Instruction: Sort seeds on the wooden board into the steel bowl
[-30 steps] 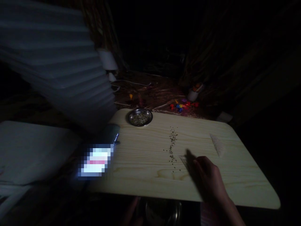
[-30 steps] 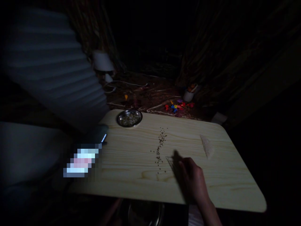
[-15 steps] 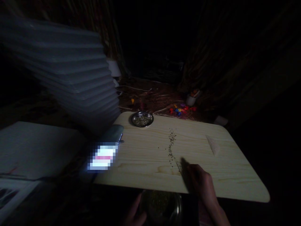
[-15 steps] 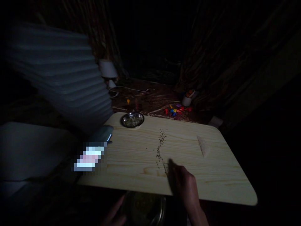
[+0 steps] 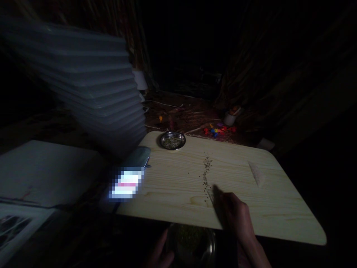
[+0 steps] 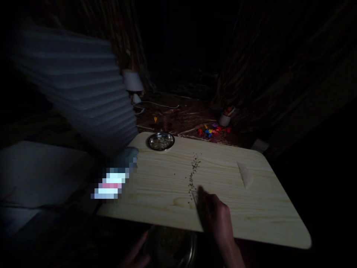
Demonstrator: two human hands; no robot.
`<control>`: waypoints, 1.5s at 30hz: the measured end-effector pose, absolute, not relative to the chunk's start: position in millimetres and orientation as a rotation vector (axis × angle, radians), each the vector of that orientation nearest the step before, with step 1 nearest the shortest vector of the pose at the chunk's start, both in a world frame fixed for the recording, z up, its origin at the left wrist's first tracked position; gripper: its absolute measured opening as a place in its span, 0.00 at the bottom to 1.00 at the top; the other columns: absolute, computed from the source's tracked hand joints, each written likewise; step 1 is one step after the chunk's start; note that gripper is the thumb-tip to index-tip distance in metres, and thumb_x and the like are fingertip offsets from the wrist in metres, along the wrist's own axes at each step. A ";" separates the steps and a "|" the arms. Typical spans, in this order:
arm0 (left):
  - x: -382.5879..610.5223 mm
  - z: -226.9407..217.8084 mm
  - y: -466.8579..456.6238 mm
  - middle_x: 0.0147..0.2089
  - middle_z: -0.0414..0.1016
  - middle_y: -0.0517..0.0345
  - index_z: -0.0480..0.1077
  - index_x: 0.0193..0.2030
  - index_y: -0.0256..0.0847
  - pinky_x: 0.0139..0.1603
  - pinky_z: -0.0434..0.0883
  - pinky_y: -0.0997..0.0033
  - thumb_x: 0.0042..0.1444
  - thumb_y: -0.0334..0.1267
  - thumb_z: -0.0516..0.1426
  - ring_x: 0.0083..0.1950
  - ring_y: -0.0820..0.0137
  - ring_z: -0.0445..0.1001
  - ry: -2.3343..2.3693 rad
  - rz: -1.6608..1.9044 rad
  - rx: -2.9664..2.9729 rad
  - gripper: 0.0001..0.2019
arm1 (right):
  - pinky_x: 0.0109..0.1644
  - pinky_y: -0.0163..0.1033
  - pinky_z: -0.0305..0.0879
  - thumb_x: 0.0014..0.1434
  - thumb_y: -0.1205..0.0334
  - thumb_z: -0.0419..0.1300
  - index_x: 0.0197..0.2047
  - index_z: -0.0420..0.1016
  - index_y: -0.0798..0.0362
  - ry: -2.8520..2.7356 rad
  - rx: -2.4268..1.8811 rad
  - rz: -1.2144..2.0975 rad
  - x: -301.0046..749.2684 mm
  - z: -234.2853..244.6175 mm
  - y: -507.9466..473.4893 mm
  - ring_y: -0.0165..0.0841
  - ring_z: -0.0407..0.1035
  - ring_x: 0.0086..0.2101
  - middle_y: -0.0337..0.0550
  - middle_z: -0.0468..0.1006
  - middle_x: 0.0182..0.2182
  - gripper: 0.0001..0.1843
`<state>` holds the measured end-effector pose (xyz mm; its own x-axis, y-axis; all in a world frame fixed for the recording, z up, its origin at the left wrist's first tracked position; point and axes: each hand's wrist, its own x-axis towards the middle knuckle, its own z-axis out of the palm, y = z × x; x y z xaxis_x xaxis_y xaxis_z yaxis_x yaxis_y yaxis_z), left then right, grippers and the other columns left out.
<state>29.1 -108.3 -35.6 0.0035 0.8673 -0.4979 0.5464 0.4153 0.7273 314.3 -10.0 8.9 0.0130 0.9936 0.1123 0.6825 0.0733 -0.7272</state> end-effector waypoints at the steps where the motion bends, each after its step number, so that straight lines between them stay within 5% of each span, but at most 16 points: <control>1: 29.7 -31.4 -106.6 0.70 0.50 0.45 0.57 0.66 0.22 0.72 0.41 0.53 0.54 0.36 0.51 0.72 0.56 0.48 1.674 0.389 1.278 0.33 | 0.35 0.35 0.67 0.64 0.49 0.52 0.42 0.75 0.54 -1.738 -1.670 0.639 312.5 9.9 -8.5 0.38 0.76 0.32 0.51 0.82 0.33 0.19; 11: 33.8 -16.1 -94.9 0.71 0.45 0.35 0.48 0.67 0.15 0.72 0.42 0.50 0.60 0.29 0.45 0.73 0.55 0.46 1.695 0.235 1.235 0.30 | 0.34 0.36 0.65 0.66 0.51 0.50 0.40 0.75 0.54 -1.786 -1.637 0.632 294.8 14.7 8.3 0.37 0.75 0.30 0.49 0.81 0.32 0.18; 16: 25.6 -42.7 -99.3 0.73 0.43 0.40 0.46 0.69 0.18 0.72 0.41 0.53 0.59 0.37 0.46 0.73 0.57 0.42 1.606 0.415 1.163 0.34 | 0.34 0.36 0.65 0.65 0.52 0.51 0.42 0.76 0.54 -1.847 -1.614 0.600 286.7 18.8 19.3 0.37 0.75 0.29 0.49 0.82 0.32 0.17; 20: 22.2 -54.8 -98.5 0.72 0.41 0.34 0.42 0.69 0.13 0.72 0.43 0.51 0.59 0.38 0.45 0.73 0.53 0.42 1.583 0.425 1.123 0.36 | 0.34 0.35 0.66 0.64 0.55 0.52 0.42 0.76 0.53 -1.905 -1.554 0.647 280.0 23.0 21.7 0.36 0.75 0.31 0.47 0.82 0.33 0.14; 28: 29.1 -28.3 -90.3 0.72 0.46 0.40 0.50 0.68 0.18 0.73 0.42 0.54 0.56 0.36 0.48 0.73 0.58 0.45 1.700 0.405 1.052 0.34 | 0.37 0.35 0.66 0.64 0.58 0.54 0.39 0.76 0.51 -2.007 -1.477 0.747 265.4 21.6 8.5 0.34 0.76 0.32 0.42 0.81 0.33 0.10; 34: 16.7 -52.8 -100.0 0.72 0.48 0.44 0.52 0.69 0.25 0.72 0.43 0.55 0.53 0.50 0.48 0.73 0.58 0.45 1.608 0.570 1.099 0.40 | 0.39 0.36 0.67 0.64 0.59 0.54 0.40 0.76 0.51 -2.072 -1.376 0.861 249.4 27.4 -8.1 0.34 0.75 0.35 0.42 0.81 0.36 0.10; 40: 12.3 -32.7 -102.1 0.73 0.43 0.34 0.43 0.68 0.12 0.73 0.40 0.51 0.48 0.53 0.44 0.73 0.52 0.43 1.597 0.497 1.079 0.48 | 0.39 0.36 0.68 0.64 0.59 0.55 0.38 0.77 0.50 -2.096 -1.328 1.000 239.6 29.1 -33.1 0.34 0.75 0.35 0.41 0.81 0.34 0.09; 45: 9.6 -38.6 -106.7 0.73 0.45 0.41 0.49 0.69 0.23 0.72 0.38 0.46 0.52 0.49 0.44 0.73 0.52 0.43 1.601 0.536 1.174 0.41 | 0.39 0.35 0.68 0.65 0.53 0.54 0.40 0.74 0.52 -1.872 -1.450 0.910 266.7 30.9 -23.6 0.35 0.75 0.35 0.44 0.81 0.35 0.13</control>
